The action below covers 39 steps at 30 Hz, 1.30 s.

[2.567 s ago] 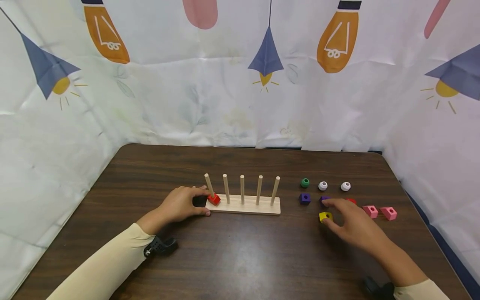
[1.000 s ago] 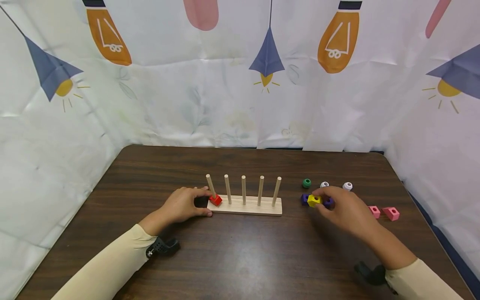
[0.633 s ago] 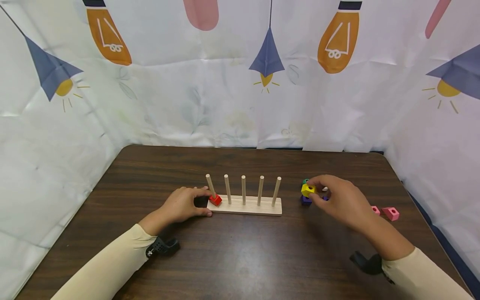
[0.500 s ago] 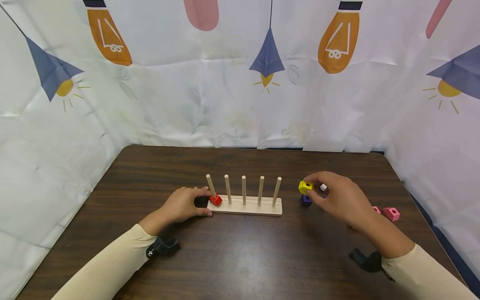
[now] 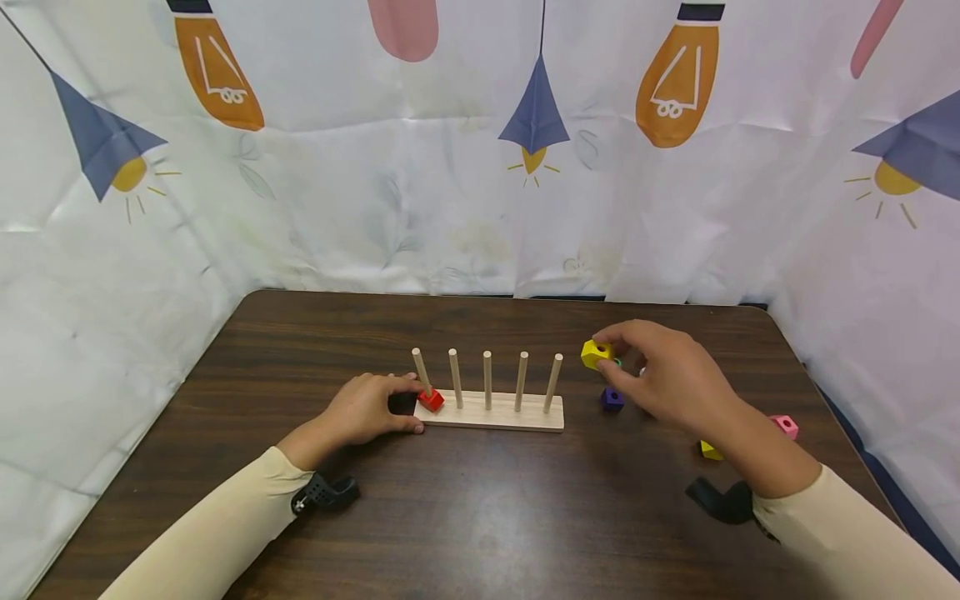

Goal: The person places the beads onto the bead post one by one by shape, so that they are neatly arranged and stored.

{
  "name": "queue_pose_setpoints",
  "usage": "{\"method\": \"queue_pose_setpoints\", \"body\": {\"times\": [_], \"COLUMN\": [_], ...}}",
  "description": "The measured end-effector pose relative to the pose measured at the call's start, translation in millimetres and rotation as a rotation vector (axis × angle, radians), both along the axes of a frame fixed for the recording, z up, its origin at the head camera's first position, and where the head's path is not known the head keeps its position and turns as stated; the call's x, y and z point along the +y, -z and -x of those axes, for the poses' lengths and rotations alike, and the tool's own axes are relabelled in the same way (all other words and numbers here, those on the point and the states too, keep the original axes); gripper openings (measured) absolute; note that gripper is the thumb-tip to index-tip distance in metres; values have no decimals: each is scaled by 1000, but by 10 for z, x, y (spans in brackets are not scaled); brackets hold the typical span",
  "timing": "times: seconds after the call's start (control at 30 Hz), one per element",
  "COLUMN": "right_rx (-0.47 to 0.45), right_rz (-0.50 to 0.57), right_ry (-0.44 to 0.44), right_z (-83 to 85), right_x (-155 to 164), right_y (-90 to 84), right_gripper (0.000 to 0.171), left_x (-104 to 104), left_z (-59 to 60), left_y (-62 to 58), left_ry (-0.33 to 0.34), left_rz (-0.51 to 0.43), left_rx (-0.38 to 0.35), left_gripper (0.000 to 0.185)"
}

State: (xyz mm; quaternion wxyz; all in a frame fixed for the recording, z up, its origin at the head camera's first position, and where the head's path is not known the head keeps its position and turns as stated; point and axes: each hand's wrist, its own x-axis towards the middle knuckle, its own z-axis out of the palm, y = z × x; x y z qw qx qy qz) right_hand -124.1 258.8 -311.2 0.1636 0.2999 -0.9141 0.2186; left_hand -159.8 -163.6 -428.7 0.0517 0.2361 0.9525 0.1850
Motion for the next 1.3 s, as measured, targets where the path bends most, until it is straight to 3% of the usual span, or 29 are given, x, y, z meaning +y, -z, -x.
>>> {"method": "queue_pose_setpoints", "body": {"times": [0.37,1.3], "right_rx": [-3,2], "right_rz": [21,76], "right_ry": [-53,-147], "right_z": [42,166], "right_x": [-177,-582], "right_y": [-143,-131], "right_gripper": [38,35], "left_x": [4,13], "left_z": [2,8], "left_y": [-8,6], "left_ry": [-4,-5], "left_rz": [3,-4], "left_rx": [2,9], "left_gripper": [62,61]}}
